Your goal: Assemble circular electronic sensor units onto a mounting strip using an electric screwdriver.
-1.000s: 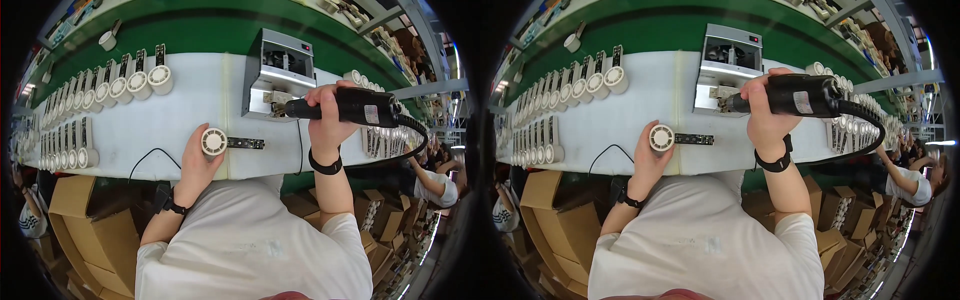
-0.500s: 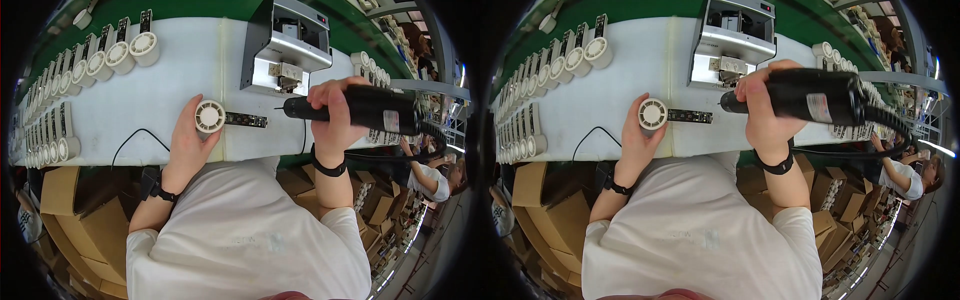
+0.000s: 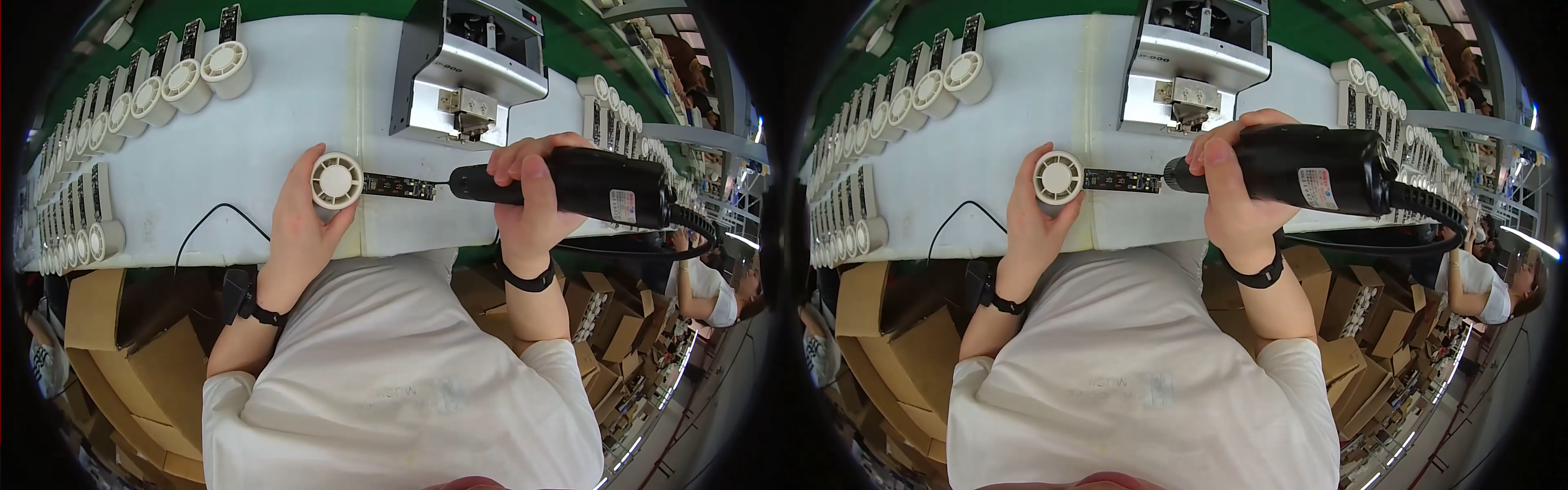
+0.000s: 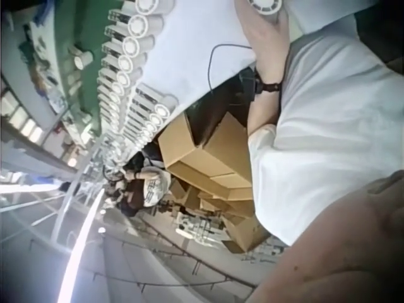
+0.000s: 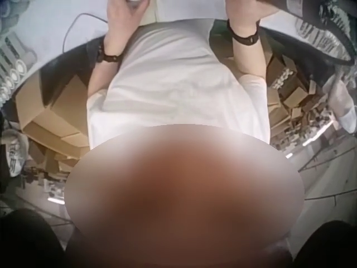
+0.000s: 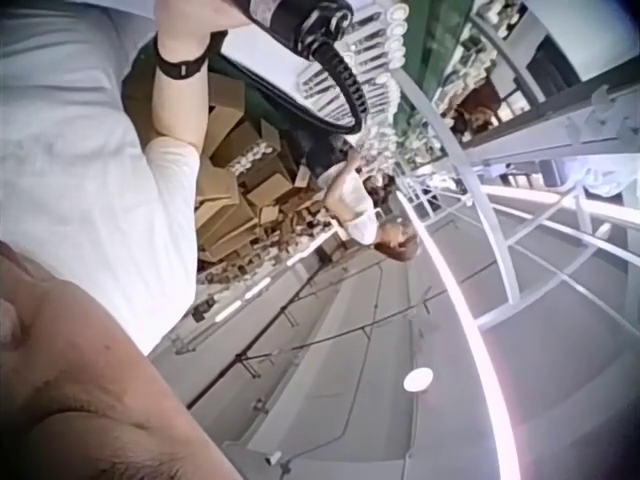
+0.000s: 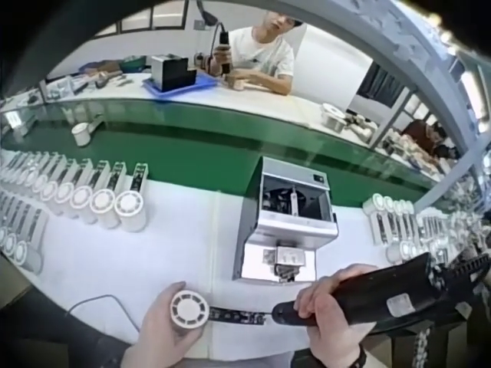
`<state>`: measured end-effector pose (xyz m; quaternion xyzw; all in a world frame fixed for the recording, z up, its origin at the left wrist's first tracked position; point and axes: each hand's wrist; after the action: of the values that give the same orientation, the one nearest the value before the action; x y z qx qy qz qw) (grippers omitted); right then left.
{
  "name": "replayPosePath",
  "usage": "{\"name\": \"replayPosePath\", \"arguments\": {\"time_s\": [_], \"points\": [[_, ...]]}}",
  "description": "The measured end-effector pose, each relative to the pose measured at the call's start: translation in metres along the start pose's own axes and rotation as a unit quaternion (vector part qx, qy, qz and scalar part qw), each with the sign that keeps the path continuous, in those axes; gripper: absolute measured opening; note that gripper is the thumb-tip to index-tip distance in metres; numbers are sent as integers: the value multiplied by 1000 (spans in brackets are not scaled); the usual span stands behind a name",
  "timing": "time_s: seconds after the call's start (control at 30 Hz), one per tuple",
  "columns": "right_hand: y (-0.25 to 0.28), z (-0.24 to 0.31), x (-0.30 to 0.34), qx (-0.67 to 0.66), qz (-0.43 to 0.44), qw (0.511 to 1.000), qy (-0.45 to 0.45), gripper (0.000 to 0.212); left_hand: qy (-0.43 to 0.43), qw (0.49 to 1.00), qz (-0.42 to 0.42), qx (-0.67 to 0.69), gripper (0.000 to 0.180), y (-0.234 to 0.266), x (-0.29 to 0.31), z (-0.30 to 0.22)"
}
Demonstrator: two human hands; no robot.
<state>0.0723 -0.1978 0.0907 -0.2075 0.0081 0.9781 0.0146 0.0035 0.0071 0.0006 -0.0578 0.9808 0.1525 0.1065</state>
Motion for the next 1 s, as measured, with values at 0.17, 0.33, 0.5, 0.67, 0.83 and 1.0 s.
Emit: {"name": "replayPosePath", "arguments": {"time_s": [0.17, 0.33, 0.5, 0.67, 0.83, 1.0], "points": [[0, -5, -1, 6, -8, 1000, -13, 29, 6, 1000, 7, 4, 66, 1, -1, -1], [-2, -2, 1, 1, 10, 1000, -3, 28, -4, 1000, -1, -3, 66, 1, -1, 0], [-1, -3, 0, 7, -3, 1000, -11, 28, 5, 1000, 6, 3, 66, 1, -2, 0], [0, -9, 1, -30, 13, 999, -7, 30, 7, 1000, 5, -6, 66, 1, -1, 0], [-1, -14, 4, -24, 26, 999, 12, 31, 2, 1000, 9, -9, 67, 1, -1, -1], [-2, -14, 4, 22, 36, 999, -1, 25, 9, 1000, 10, -11, 66, 2, -2, -1]]}}
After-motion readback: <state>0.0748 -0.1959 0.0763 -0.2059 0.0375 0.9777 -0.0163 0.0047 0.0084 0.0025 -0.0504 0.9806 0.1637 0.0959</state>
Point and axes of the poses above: each hand's wrist, its own x-axis away from the middle knuckle, its own y-axis out of the back of the hand, z = x × y, and after that the axes turned 13 degrees about x, right-handed
